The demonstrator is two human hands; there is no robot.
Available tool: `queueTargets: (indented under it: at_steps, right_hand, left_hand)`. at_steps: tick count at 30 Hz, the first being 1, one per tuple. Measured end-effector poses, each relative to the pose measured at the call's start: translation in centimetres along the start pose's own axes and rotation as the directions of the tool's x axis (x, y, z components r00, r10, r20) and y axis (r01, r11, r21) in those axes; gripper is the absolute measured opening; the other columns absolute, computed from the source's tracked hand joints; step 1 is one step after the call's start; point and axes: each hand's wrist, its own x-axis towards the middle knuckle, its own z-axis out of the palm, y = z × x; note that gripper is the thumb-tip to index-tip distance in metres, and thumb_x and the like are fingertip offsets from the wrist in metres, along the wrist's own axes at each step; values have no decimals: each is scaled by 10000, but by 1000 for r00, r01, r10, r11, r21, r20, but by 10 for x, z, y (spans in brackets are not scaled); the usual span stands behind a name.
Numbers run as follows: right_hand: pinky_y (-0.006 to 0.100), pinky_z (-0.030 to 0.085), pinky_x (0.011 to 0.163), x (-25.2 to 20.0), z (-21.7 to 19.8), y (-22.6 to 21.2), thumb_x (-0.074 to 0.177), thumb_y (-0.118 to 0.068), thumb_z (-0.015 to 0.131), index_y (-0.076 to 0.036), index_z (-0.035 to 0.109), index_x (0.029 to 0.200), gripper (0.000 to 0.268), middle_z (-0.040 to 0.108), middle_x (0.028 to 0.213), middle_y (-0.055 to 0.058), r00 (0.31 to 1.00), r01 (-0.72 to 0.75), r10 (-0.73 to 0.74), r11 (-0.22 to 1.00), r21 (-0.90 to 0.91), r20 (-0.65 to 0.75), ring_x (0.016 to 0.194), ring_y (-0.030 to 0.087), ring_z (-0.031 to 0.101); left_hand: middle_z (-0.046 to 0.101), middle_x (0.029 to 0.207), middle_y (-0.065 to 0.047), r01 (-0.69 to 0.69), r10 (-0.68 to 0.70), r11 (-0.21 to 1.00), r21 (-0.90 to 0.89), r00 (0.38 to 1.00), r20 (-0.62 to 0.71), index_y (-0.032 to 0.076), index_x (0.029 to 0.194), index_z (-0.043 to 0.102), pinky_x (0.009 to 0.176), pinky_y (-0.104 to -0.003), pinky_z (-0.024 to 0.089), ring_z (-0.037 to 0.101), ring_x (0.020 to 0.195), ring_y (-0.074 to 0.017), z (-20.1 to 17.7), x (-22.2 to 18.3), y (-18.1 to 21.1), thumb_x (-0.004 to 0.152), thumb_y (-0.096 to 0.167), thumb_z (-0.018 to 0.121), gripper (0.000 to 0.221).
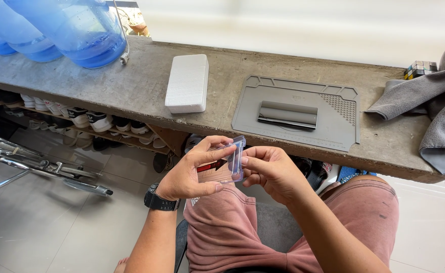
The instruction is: Unboxing a screen protector kit and preparing a smartphone for application by placing it into an alignment frame.
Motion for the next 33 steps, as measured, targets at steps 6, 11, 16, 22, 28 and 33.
queueTargets:
  at_steps: [6,11,16,22,28,33]
  right_hand:
    - [399,748,682,2,-14,6,993,-106,874,178,789,1165,342,821,920,242,1000,10,-10,1000,-3,0,795,297,873]
    - [401,749,682,-3,-12,5,986,-121,890,176,790,1166,361,821,919,245,1000,2,-1,1000,17,-24,799,297,874]
    - [380,746,680,-3,-21,7,989,-130,888,165,787,1166,359,813,909,227,999,-3,3,1000,13,-39,776,270,862]
    - [382,745,673,-1,-34,12,991,-122,886,166,789,1166,351,813,908,233,999,-9,10,1000,16,-49,765,272,860]
    - [381,742,667,-3,-40,11,988,-123,895,162,788,1137,339,797,872,227,997,-8,11,999,36,-70,730,257,846]
    - [376,741,654,-6,-42,4,994,-115,890,154,785,1113,312,791,854,208,996,-9,12,999,35,-87,714,240,840]
  left_hand:
    - [589,1654,-171,4,-4,1000,12,1000,5,243,1677,671,1335,-587,353,577,1488,-352,4,2,-2,813,400,925,914]
    - [589,1670,-150,11,-12,1000,22,999,30,261,1674,673,1344,-560,362,580,1518,-352,9,3,-9,809,382,924,909]
    - [586,1676,-153,21,-23,999,38,999,37,260,1673,679,1342,-562,358,580,1519,-357,10,7,-10,804,369,934,912]
    - [600,1669,-149,47,-52,995,92,997,55,269,1668,686,1345,-569,336,598,1511,-381,13,13,-7,790,389,933,921]
    - [612,1667,-129,60,-73,986,153,994,82,289,1656,694,1350,-563,294,609,1516,-397,15,22,-8,785,405,931,910]
    - [617,1664,-135,63,-77,982,178,994,77,285,1647,703,1354,-555,270,616,1512,-402,16,28,-4,779,423,937,910]
